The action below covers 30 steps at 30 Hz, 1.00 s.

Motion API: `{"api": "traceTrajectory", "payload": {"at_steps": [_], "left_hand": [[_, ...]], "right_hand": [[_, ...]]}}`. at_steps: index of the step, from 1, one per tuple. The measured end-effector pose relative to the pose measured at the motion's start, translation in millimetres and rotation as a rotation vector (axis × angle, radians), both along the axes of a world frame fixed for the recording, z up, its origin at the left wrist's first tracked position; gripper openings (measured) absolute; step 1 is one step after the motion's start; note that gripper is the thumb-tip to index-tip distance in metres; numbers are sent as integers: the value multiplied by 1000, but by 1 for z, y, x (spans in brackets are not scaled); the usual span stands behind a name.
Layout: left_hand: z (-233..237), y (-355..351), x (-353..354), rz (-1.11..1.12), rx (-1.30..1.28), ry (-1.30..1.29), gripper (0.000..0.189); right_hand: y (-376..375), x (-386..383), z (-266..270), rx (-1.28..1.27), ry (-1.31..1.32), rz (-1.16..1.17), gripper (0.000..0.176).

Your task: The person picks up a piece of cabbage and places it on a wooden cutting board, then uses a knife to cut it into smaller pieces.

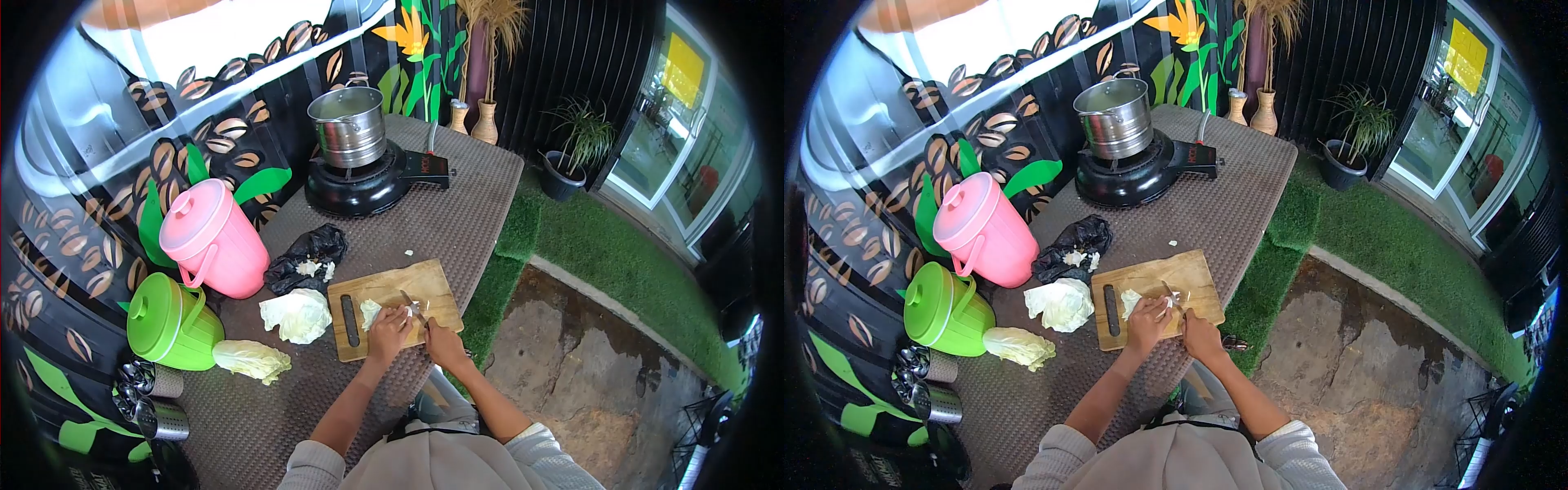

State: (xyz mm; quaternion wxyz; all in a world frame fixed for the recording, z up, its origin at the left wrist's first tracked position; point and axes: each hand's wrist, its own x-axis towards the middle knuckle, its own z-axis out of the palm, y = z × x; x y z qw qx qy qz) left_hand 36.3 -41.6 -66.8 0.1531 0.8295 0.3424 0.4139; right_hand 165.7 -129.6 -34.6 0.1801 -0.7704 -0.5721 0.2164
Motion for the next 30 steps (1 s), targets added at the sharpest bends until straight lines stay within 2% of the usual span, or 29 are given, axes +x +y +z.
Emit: {"api": "traceTrajectory", "payload": {"at_steps": [8, 22, 30], "left_hand": [[2, 0, -1, 0, 28, 6, 20], [-3, 1, -3, -17, -7, -17, 22], [-6, 2, -5, -37, -52, -28, 20]], "right_hand": [[-5, -1, -4, 91, 82, -43, 24], [0, 2, 3, -12, 17, 42, 26], [8, -3, -8, -39, -29, 2, 26]]}}
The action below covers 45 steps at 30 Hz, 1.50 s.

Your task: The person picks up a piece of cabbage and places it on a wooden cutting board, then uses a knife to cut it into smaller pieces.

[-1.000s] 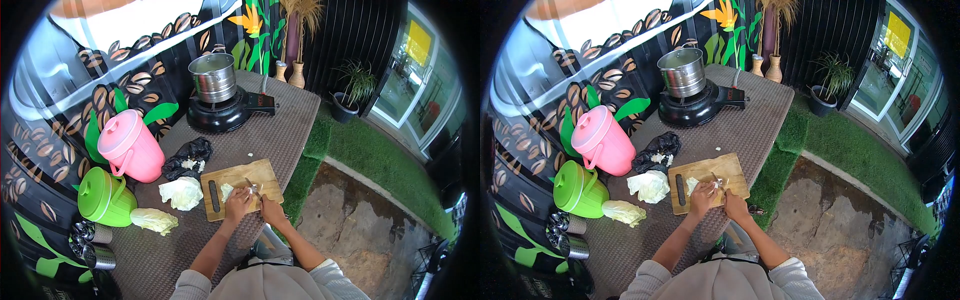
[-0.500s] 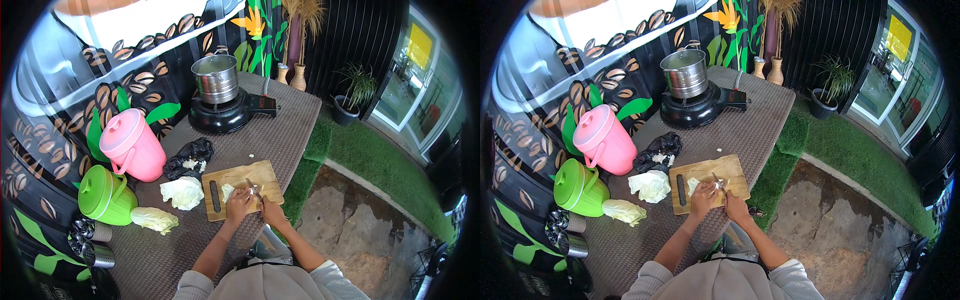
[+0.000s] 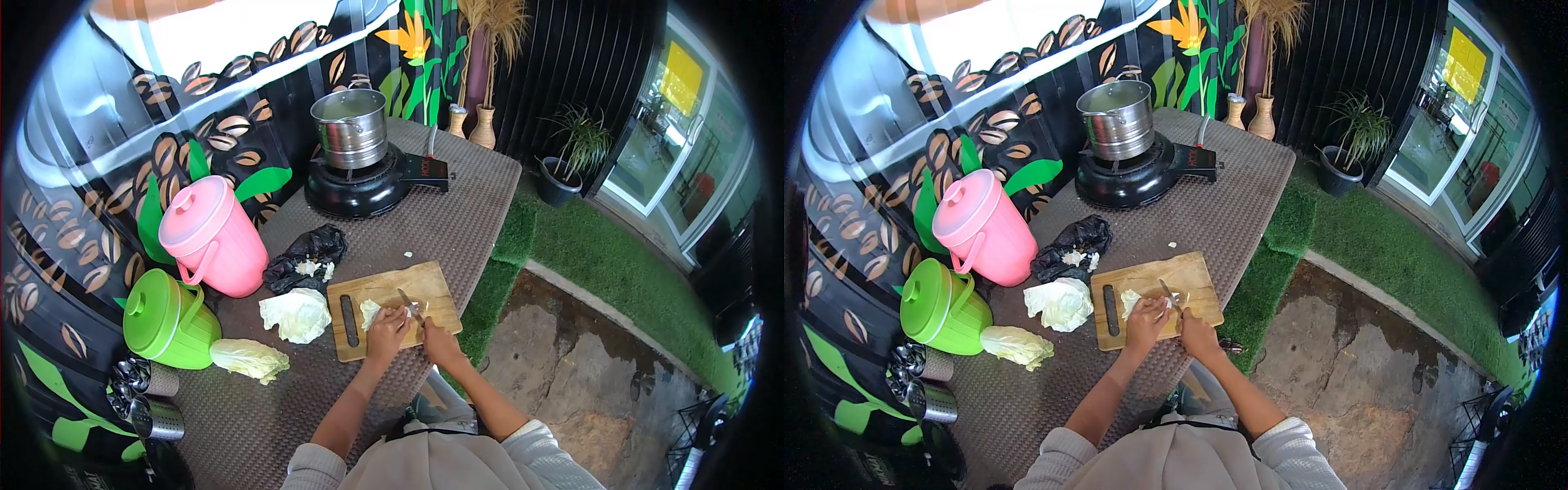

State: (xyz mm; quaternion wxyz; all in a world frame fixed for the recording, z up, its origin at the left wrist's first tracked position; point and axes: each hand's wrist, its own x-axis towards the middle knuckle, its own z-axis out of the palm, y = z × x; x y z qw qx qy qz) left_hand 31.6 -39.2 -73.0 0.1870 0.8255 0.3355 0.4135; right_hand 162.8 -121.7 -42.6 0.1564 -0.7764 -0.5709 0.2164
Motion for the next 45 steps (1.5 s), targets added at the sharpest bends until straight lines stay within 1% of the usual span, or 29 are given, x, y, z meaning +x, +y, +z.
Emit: {"api": "traceTrajectory", "payload": {"at_steps": [2, 5, 7, 8, 10, 11, 12, 14, 15, 16, 17, 18, 21, 23, 24, 26, 28, 29, 30, 32, 33, 37, 39, 41, 43, 45], "left_hand": [[1, -1, 0, 5, 11, 18, 20], [6, -3, -1, 9, 44, 34, 20], [6, -3, -1, 6, 67, 31, 20], [6, -2, -1, 0, 37, 29, 19], [4, -4, -2, -7, 6, 31, 19], [4, -4, -2, -10, -5, 15, 19], [3, -4, -2, -13, -15, 1, 19], [0, -2, -3, -12, 16, 25, 20], [1, -2, -2, -12, 45, 44, 20], [2, -3, -2, -18, 46, 48, 20], [3, -4, -1, -11, 8, 46, 20], [3, -4, -1, -2, -32, 42, 20], [3, -3, -1, 13, -32, 37, 19], [4, -2, -1, 5, -23, 10, 19], [3, -2, -2, -7, -14, -14, 20], [2, -1, -2, -12, -16, -10, 19], [5, -2, -3, -20, -21, 1, 19], [7, -3, -3, -16, -70, -6, 19], [9, -4, -2, -10, -117, -17, 19], [6, -3, -1, -11, -128, -38, 19], [5, -2, -1, -10, -140, -58, 19], [5, 0, -1, -2, -103, -50, 20], [6, -1, -2, -13, -64, -47, 19], [5, -1, -2, -11, -75, -49, 19], [8, -2, -2, -13, -89, -47, 19], [9, -3, -1, -9, -172, -66, 18]], "right_hand": [[1, 11, 6, 1, 32, 19, 26], [-2, 13, 11, 70, 80, 80, 25], [-8, -2, 19, 24, 35, -14, 24], [-8, -7, 9, 23, 36, -10, 24], [-9, -21, -2, 56, -108, -111, 23], [-8, -23, -7, -1, -127, -108, 21], [-4, -21, -4, 1, -122, -107, 21], [1, -13, 1, -25, -18, -70, 24], [3, -6, 3, -25, -12, -76, 24], [7, 3, 5, 5, 8, -26, 25], [8, 7, 7, 35, 27, 25, 25], [6, 7, 7, 35, 28, 23, 25], [0, -2, 7, -5, 14, 22, 24], [-7, -17, 2, 21, -31, -79, 24], [-8, -22, -2, 18, -29, -79, 24], [-3, -28, -10, -21, -132, -108, 23], [4, -19, -7, 0, -88, -75, 23], [8, -13, -5, 21, -50, -43, 23], [10, -6, 3, 20, -50, -45, 23], [11, 4, 19, 11, 51, 18, 24], [10, 5, 19, 21, 69, 9, 25], [-3, -16, 9, 7, 66, -44, 25], [-3, -25, -7, 0, 30, -161, 26], [1, -22, -16, 32, 26, -134, 26], [3, -18, -6, 62, 24, -110, 26], [10, -3, 7, 39, 61, -27, 25]]}}
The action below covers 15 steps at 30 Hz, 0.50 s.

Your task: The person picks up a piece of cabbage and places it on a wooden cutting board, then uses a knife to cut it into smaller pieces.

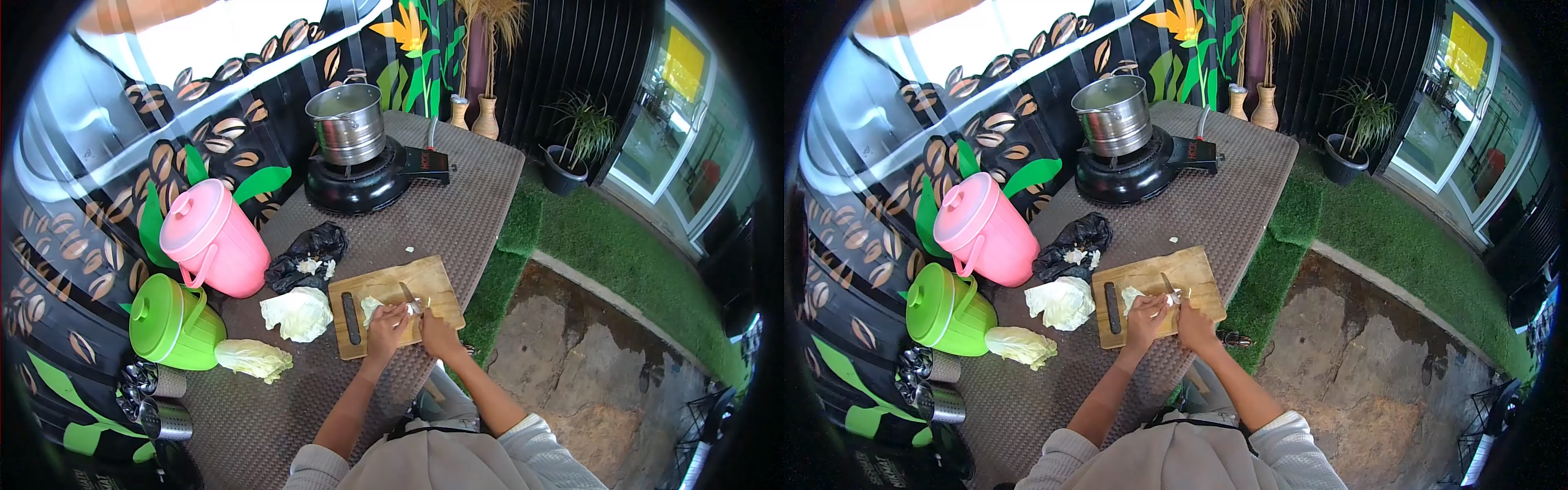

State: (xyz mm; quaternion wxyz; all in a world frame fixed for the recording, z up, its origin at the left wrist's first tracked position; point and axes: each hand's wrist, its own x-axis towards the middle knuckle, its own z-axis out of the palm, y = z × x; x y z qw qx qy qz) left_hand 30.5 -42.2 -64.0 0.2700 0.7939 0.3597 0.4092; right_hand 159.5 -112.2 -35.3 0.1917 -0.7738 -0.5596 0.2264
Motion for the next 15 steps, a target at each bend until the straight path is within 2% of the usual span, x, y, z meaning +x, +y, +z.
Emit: {"api": "traceTrajectory", "payload": {"at_steps": [4, 9, 12, 15], "left_hand": [[-2, 1, 1, -12, -29, -12, 18], [0, 2, -1, -14, 57, 18, 18], [1, 2, -1, -24, 34, 16, 19], [-8, 3, 0, -4, 19, 6, 20]], "right_hand": [[-3, 4, 5, -11, 13, 47, 24], [-16, -29, -11, -46, -33, -159, 23], [-6, -20, -17, -29, -17, -127, 24], [3, -5, 7, -29, 18, -49, 25]]}}
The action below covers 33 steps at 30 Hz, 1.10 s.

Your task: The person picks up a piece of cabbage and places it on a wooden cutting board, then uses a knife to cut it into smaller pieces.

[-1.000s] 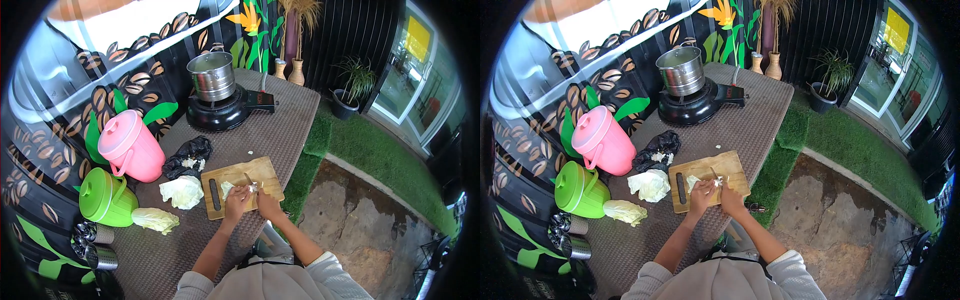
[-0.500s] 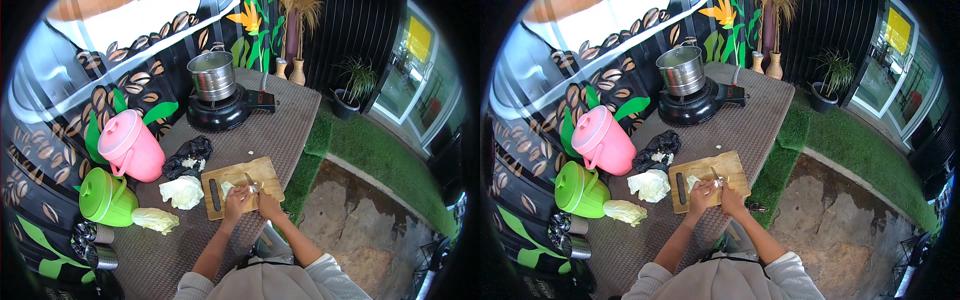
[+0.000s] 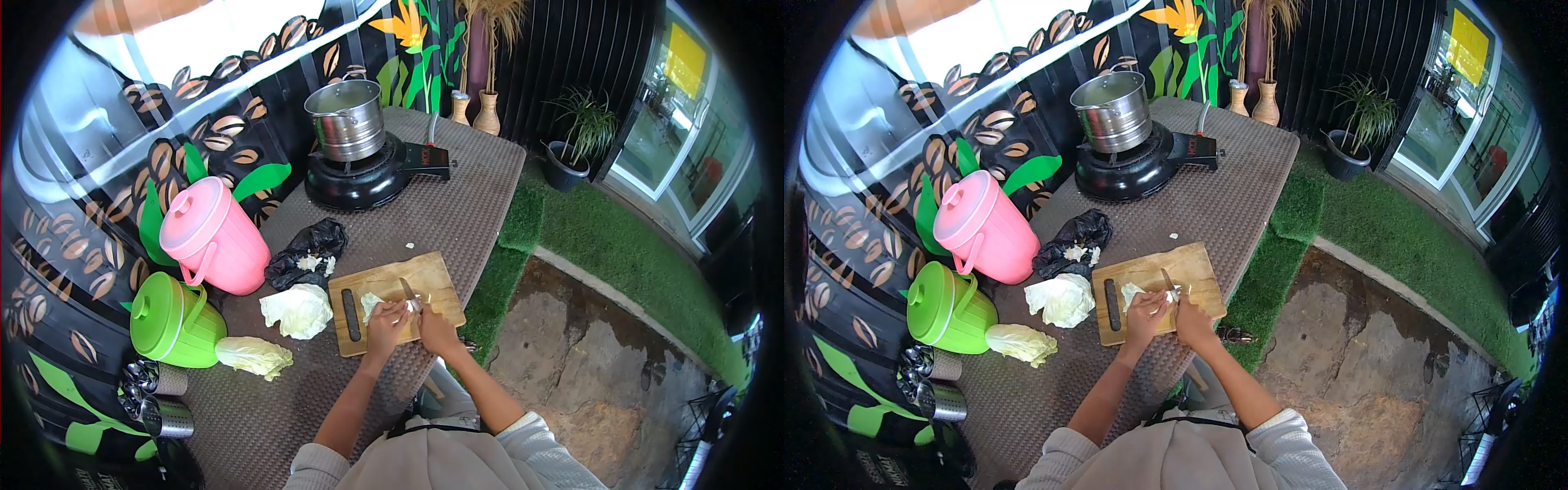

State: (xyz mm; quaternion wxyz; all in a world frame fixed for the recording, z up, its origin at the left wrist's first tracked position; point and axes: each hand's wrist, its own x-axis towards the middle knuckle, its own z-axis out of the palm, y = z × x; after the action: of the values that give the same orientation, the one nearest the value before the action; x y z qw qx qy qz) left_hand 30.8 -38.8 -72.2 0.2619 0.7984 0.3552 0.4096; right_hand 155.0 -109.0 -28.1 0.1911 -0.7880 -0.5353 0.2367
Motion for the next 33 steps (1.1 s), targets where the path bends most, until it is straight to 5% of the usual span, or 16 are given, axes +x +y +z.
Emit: {"api": "traceTrajectory", "payload": {"at_steps": [11, 18, 22, 26, 33], "left_hand": [[3, 0, -2, -23, 49, 10, 20], [2, 0, -1, -23, 0, -14, 19], [10, -6, 0, -27, -169, -102, 20], [11, -2, -2, -17, 13, 15, 20], [-1, -1, -1, -7, -10, -15, 20]], "right_hand": [[-7, -26, -23, 2, -71, -118, 24], [-4, 1, 20, -146, -2, 72, 28], [-18, -22, -5, -75, -27, -44, 27], [-13, -27, -15, -71, -1, -116, 25], [-1, 1, 4, 45, -34, 35, 27]]}}
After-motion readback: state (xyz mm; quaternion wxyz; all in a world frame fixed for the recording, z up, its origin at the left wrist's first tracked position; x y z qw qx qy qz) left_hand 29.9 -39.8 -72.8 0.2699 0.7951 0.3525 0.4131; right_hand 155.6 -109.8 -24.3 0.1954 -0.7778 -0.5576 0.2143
